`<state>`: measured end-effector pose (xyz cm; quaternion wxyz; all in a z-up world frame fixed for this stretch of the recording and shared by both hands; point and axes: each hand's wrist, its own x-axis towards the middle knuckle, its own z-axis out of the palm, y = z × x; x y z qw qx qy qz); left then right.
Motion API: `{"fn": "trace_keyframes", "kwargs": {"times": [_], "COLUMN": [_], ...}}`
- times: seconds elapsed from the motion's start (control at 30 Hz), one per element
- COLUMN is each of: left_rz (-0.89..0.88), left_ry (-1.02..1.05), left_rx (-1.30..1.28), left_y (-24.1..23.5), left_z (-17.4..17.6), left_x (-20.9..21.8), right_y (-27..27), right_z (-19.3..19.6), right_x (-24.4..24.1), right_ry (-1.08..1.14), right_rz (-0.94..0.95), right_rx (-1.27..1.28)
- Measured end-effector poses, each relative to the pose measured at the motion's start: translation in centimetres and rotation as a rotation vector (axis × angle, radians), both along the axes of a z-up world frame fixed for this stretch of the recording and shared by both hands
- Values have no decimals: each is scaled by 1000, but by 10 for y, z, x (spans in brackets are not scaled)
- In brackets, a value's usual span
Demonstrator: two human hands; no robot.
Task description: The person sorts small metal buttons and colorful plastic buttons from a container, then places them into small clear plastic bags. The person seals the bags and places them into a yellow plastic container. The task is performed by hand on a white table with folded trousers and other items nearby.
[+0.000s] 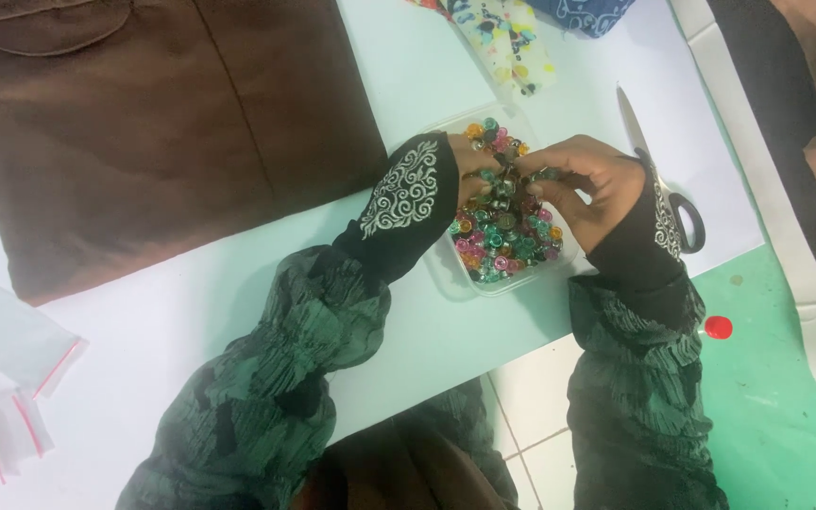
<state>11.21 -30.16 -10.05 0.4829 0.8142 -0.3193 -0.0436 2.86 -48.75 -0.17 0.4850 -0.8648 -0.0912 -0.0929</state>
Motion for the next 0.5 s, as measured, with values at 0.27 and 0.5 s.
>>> {"fn": "trace_keyframes", "kwargs": {"times": [0.27, 0.5], "left_rz": [-131, -160], "left_ry": [202, 218], "left_rx": [-146, -261], "left_y": [4, 21], "left_z": [-5, 22], "left_x": [7, -4], "right_y": [11, 6], "right_z": [8, 10], "right_x": [-3, -1], "right_ry": [-38, -48], "right_rz": [72, 116], "right_rx": [12, 5]}}
